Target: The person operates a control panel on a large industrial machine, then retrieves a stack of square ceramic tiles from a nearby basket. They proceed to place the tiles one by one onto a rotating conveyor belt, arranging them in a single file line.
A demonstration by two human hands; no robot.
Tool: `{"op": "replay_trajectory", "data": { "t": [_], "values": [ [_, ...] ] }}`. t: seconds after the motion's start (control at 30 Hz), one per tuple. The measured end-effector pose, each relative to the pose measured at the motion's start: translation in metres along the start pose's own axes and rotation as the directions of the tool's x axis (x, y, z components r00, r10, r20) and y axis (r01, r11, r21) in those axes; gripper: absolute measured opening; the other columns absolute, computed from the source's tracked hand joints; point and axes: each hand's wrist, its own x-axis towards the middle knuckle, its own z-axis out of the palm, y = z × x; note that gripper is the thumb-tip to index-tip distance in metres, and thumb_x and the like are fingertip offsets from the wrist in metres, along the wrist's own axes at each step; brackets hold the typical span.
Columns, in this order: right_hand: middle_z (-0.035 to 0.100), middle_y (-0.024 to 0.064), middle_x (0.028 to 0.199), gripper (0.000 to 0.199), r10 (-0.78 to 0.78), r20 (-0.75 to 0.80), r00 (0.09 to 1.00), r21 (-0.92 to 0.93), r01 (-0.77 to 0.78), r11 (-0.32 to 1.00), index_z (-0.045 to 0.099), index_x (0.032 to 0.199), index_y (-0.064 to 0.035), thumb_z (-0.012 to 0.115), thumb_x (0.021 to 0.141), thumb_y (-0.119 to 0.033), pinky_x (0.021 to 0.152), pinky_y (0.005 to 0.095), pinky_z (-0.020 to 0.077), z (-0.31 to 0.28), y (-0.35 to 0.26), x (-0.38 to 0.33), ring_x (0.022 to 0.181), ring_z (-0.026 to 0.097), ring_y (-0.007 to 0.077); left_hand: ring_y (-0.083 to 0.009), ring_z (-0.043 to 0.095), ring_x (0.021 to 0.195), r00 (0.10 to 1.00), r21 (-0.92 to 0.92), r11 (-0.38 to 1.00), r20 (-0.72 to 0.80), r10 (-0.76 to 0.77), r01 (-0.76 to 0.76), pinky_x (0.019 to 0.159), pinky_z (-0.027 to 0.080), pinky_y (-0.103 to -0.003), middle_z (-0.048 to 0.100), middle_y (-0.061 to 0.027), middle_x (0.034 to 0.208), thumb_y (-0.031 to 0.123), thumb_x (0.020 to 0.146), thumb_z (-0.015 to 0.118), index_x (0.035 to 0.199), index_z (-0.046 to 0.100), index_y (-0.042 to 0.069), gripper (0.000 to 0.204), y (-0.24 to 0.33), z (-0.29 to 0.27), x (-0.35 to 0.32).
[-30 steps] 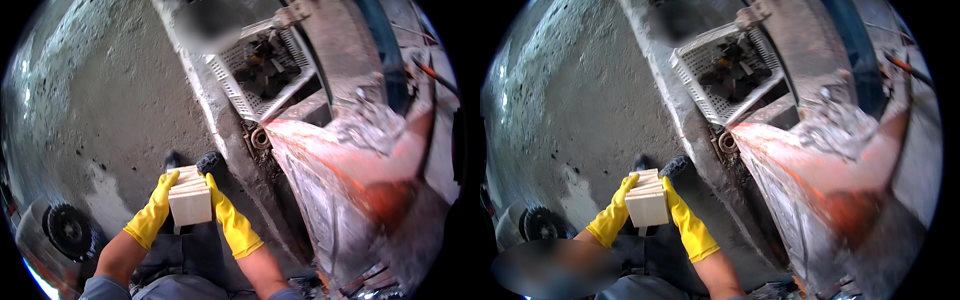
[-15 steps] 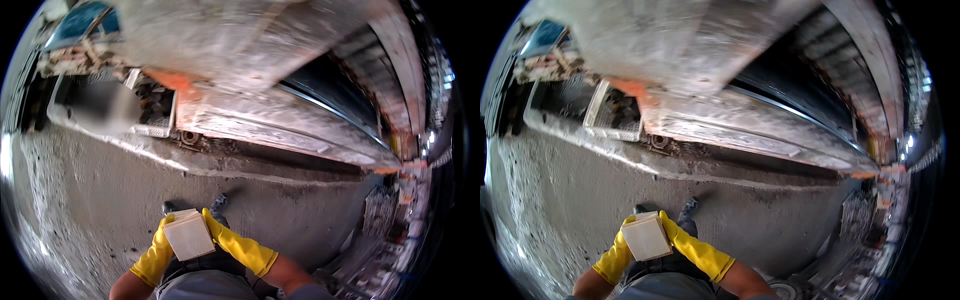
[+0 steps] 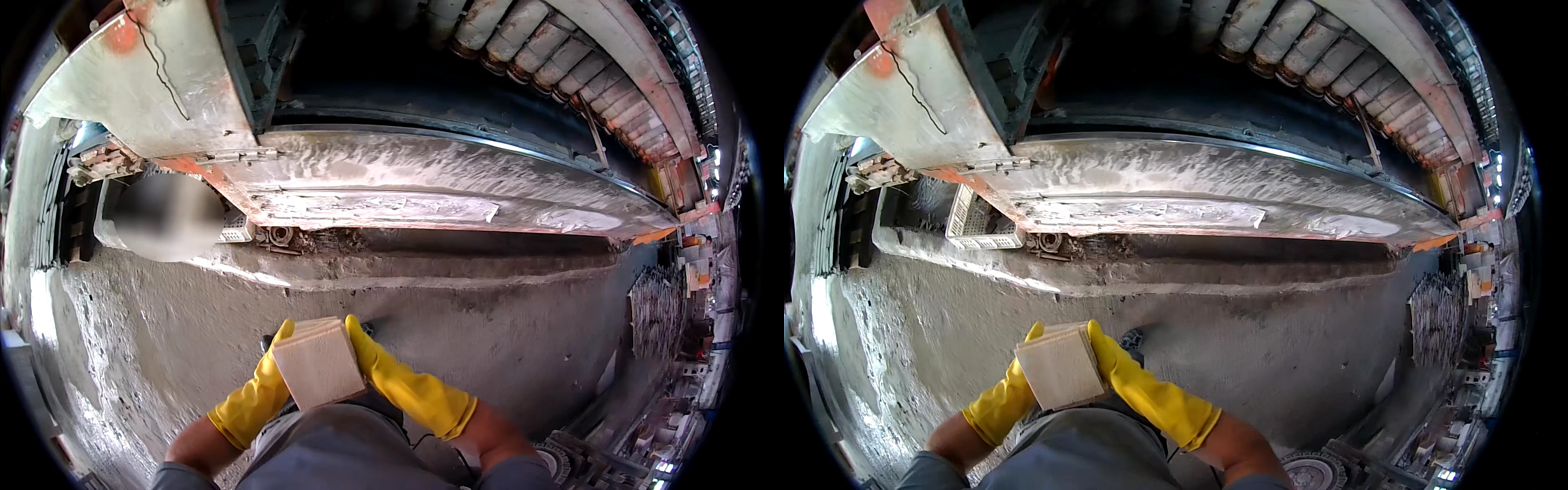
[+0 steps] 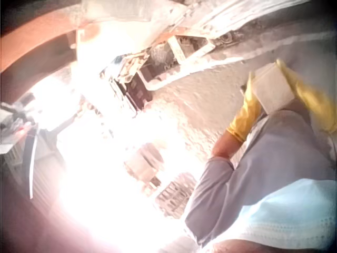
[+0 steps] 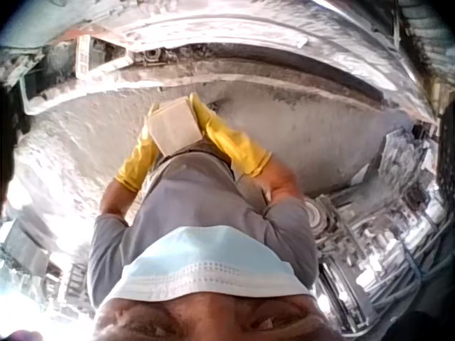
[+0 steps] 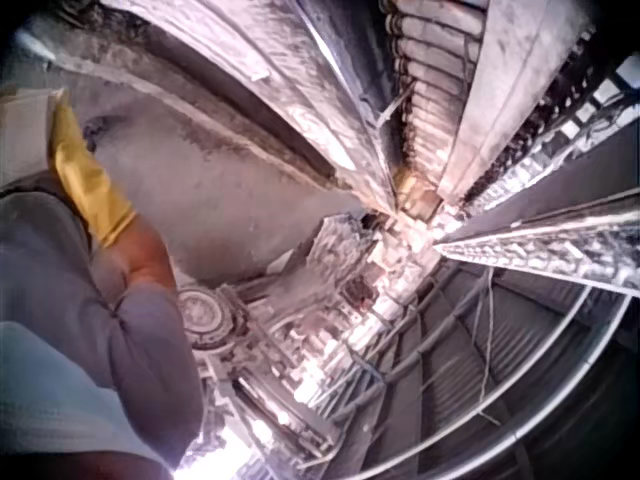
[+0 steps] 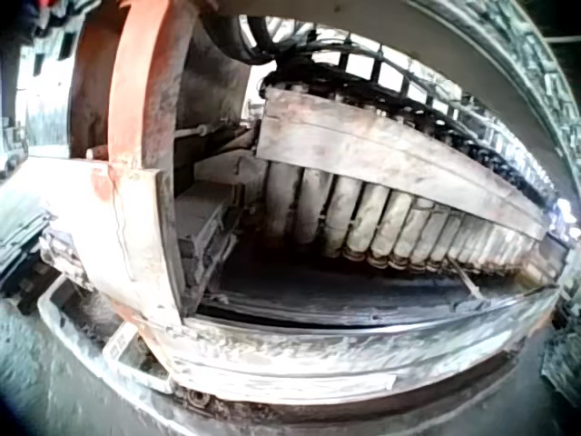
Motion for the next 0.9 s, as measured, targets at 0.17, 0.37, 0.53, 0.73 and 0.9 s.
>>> {"op": "replay_trajectory", "data": {
  "t": [0.17, 0.37, 0.53, 0.73, 0.9],
  "values": [
    [0.064, 0.0111, 0.132, 0.074, -0.116, -0.032, 0.993, -0.190, 0.108, 0.976, 0.058, 0.142, -0.0054, 0.040, 0.105, -0.067, 0.098, 0.0309, 0.0475, -0.014, -0.125, -0.089, 0.116, 0.061, 0.0191, -0.0270, 0.069, 0.112, 0.986, 0.061, 0.996, 0.146, -0.078, 0.070, 0.100, 0.055, -0.038, 0.069, -0.0156, 0.129, 0.058, 0.105, 0.049, 0.141, 0.057, 0.001, 0.068, 0.013, 0.080, 0.030],
    [0.061, 0.0127, 0.136, 0.076, -0.304, -0.146, 0.941, -0.427, 0.217, 0.878, 0.056, 0.144, -0.0050, 0.040, 0.104, -0.068, 0.101, 0.0322, 0.0440, -0.027, -0.260, -0.131, 0.121, 0.057, 0.0210, -0.0272, 0.069, 0.113, 0.979, 0.297, 0.954, 0.205, -0.021, -0.041, 0.101, 0.055, -0.038, 0.069, -0.0155, 0.130, 0.058, 0.105, 0.050, 0.141, 0.057, 0.002, 0.067, 0.082, 0.190, 0.072],
    [0.059, 0.0140, 0.139, 0.077, -0.408, -0.251, 0.878, -0.583, 0.199, 0.787, 0.055, 0.145, -0.0046, 0.040, 0.104, -0.069, 0.104, 0.0333, 0.0411, -0.064, -0.361, -0.090, 0.124, 0.055, 0.0226, -0.0273, 0.068, 0.113, 0.979, 0.509, 0.852, 0.202, 0.019, -0.121, 0.101, 0.054, -0.038, 0.068, -0.0154, 0.130, 0.057, 0.105, 0.050, 0.141, 0.057, 0.002, 0.067, 0.148, 0.262, 0.135],
    [0.055, 0.0155, 0.143, 0.079, -0.428, -0.353, 0.832, -0.617, 0.136, 0.775, 0.053, 0.146, -0.0042, 0.040, 0.103, -0.070, 0.107, 0.0346, 0.0376, -0.126, -0.455, 0.001, 0.129, 0.051, 0.0246, -0.0275, 0.067, 0.114, 0.992, 0.681, 0.729, 0.122, -0.026, -0.065, 0.102, 0.054, -0.038, 0.068, -0.0152, 0.131, 0.057, 0.105, 0.051, 0.141, 0.057, 0.002, 0.066, 0.205, 0.319, 0.231],
    [0.053, 0.0168, 0.146, 0.081, -0.325, -0.341, 0.882, -0.511, 0.116, 0.852, 0.051, 0.148, -0.0039, 0.040, 0.103, -0.071, 0.110, 0.0357, 0.0347, -0.170, -0.475, 0.093, 0.133, 0.048, 0.0262, -0.0277, 0.067, 0.115, 0.998, 0.721, 0.690, -0.064, -0.014, 0.056, 0.102, 0.053, -0.038, 0.068, -0.0151, 0.131, 0.056, 0.105, 0.051, 0.141, 0.057, 0.002, 0.065, 0.242, 0.322, 0.298]
  ]
}}
